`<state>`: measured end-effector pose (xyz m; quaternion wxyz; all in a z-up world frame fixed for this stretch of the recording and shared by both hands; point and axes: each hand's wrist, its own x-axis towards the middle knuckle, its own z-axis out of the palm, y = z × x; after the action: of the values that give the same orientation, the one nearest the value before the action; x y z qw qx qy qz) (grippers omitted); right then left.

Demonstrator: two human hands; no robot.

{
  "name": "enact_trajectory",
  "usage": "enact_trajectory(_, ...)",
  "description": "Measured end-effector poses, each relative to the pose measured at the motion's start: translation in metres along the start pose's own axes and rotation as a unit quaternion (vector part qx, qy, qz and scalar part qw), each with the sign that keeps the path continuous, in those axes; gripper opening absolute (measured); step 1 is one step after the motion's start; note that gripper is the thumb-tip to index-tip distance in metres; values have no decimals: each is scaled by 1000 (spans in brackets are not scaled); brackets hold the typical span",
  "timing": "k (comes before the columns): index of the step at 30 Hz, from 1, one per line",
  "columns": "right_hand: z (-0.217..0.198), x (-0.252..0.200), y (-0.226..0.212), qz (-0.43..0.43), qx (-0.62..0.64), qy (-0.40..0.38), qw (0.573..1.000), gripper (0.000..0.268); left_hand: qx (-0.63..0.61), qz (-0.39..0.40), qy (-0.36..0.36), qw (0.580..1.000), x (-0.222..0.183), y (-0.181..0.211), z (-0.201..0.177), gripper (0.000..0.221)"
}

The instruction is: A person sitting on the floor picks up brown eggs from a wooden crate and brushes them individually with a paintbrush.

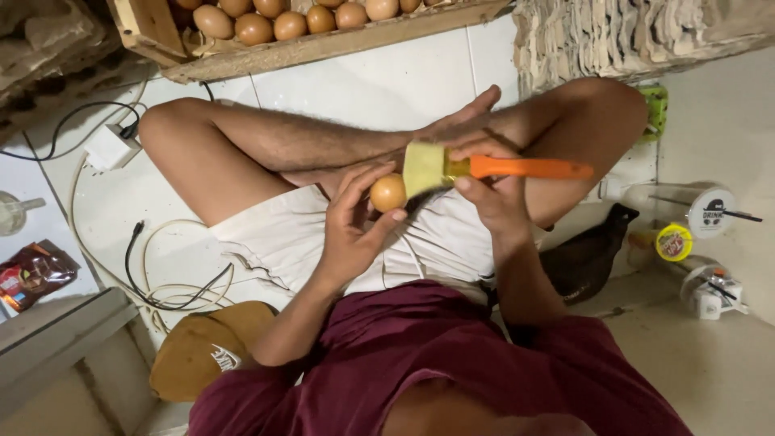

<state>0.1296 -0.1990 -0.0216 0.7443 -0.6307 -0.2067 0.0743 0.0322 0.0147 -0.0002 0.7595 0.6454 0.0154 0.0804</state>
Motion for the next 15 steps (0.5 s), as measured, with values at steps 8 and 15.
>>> enact_trajectory(8, -1, -4, 11, 27, 61, -16, 998, 44, -38, -60, 26, 997, -1, 1, 0, 59)
enact_trajectory(15, 8, 0, 1, 37, -31, 4, 999, 40, 14, -62, 43, 997, -2, 4, -6, 61)
